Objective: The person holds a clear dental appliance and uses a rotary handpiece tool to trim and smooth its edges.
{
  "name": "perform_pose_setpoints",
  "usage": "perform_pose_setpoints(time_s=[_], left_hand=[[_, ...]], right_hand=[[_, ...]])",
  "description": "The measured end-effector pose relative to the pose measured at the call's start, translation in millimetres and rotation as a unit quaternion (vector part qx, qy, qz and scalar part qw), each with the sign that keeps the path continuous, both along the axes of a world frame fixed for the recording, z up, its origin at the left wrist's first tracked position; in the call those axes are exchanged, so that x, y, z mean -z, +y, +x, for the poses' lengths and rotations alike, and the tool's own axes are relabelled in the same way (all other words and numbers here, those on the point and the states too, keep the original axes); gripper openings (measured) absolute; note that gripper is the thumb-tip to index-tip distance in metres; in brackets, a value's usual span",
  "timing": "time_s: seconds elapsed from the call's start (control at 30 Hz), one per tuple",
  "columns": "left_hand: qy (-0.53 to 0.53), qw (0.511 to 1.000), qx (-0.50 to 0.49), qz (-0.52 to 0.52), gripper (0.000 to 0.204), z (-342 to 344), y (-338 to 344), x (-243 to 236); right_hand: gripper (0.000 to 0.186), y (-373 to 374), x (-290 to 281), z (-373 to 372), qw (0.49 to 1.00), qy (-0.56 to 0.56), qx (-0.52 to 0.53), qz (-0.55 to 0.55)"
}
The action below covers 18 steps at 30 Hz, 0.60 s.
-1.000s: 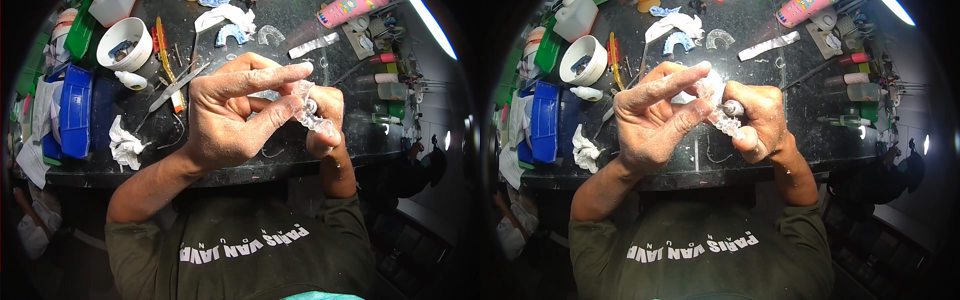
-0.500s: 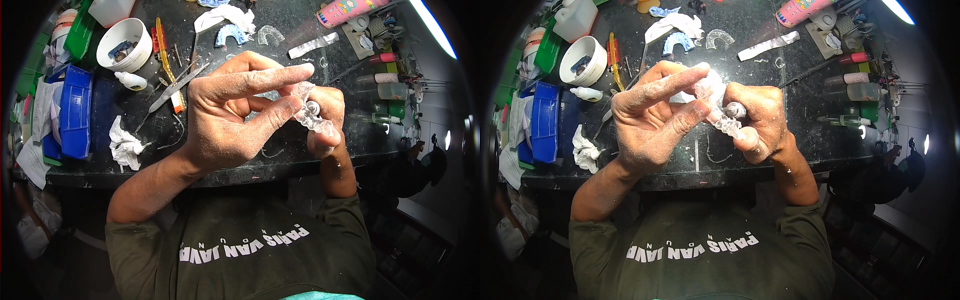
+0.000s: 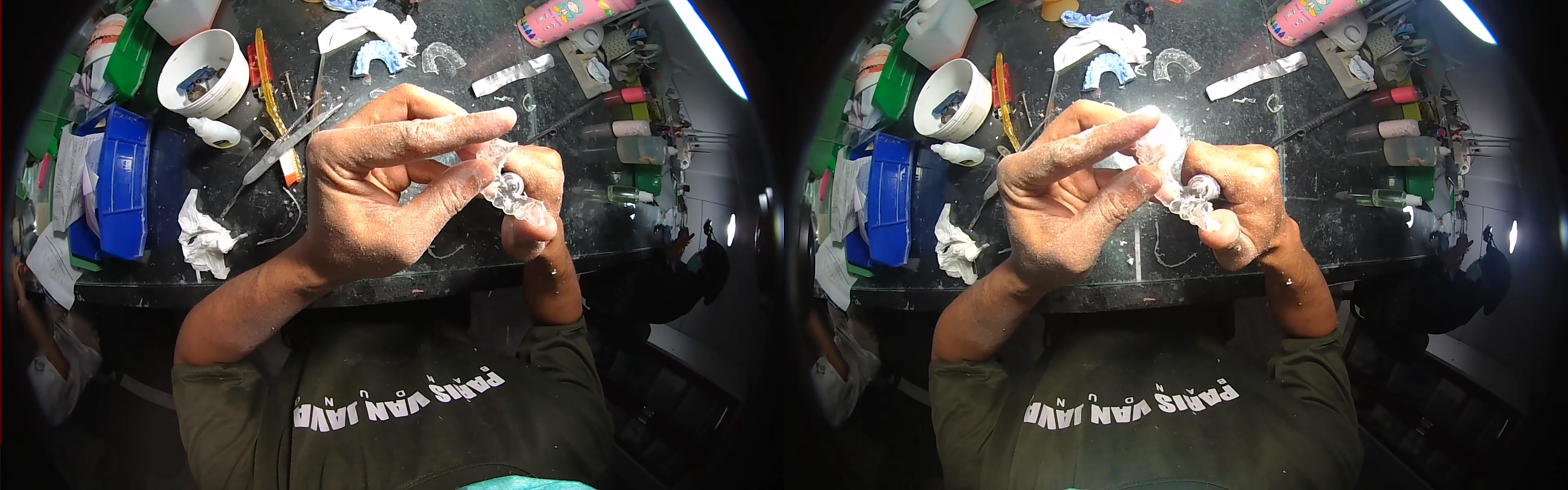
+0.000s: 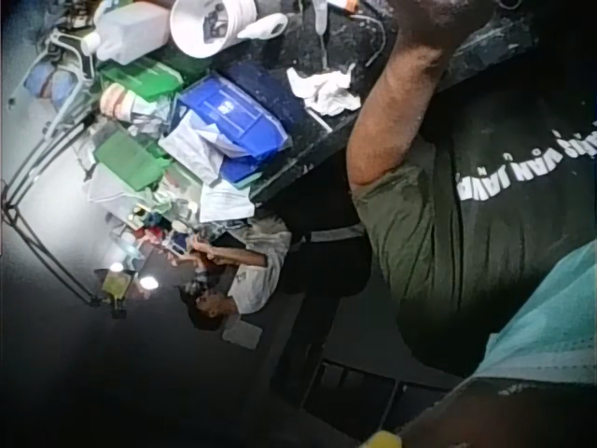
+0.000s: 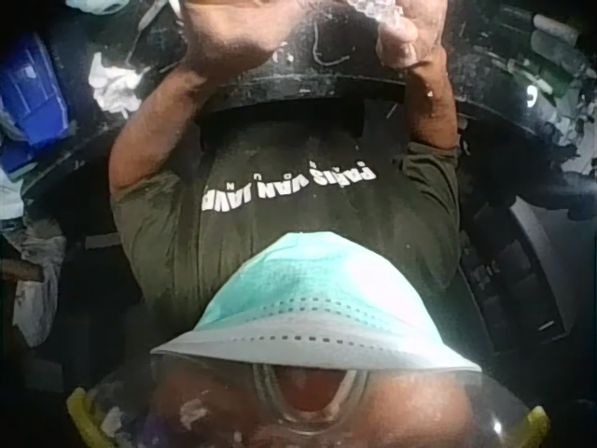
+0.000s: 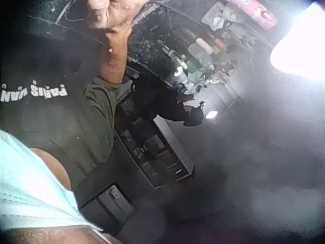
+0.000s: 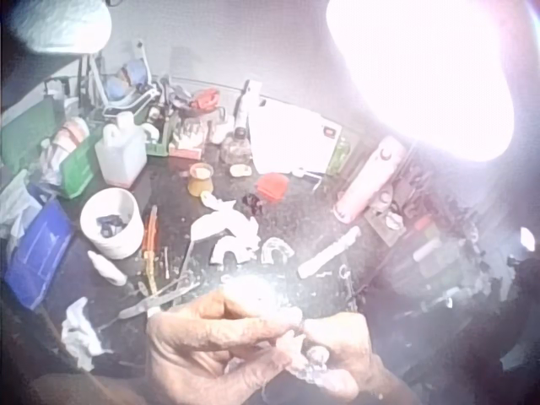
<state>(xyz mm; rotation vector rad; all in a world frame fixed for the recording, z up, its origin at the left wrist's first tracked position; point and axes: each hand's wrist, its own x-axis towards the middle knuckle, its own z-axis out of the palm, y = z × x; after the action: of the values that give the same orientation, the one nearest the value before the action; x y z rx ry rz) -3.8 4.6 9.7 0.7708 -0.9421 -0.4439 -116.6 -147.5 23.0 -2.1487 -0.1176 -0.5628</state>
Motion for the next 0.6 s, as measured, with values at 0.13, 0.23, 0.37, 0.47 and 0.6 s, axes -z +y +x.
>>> perform_pose_setpoints(time_s=[0.13, 0.23, 0.37, 0.47, 0.6], left_hand=[[-0.023, 0.999, -0.023, -0.001, 0.038, 4.3, 0.1, -2.2], [-0.198, 0.971, -0.13, 0.002, 0.035, 14.0, 4.7, -11.3], [-0.217, 0.964, -0.151, -0.029, 0.036, 12.0, 1.8, -7.3], [-0.21, 0.966, -0.149, -0.035, 0.036, 11.9, -0.3, -6.1], [-0.217, 0.964, -0.148, -0.035, 0.037, 12.7, 0.0, -5.7]], right_hand=[[0.07, -6.0, 0.8, -3.8, 1.0, 0.017, 0.018, 0.013], [0.075, -7.9, -0.8, -4.1, 1.0, 0.008, 0.012, 0.007], [0.083, -14.4, -2.9, -3.0, 0.997, 0.04, -0.033, -0.061], [0.085, -10.5, -6.0, -1.5, 0.998, 0.035, -0.034, -0.041], [0.086, -9.0, -4.3, -1.1, 0.998, 0.037, -0.044, -0.026]])
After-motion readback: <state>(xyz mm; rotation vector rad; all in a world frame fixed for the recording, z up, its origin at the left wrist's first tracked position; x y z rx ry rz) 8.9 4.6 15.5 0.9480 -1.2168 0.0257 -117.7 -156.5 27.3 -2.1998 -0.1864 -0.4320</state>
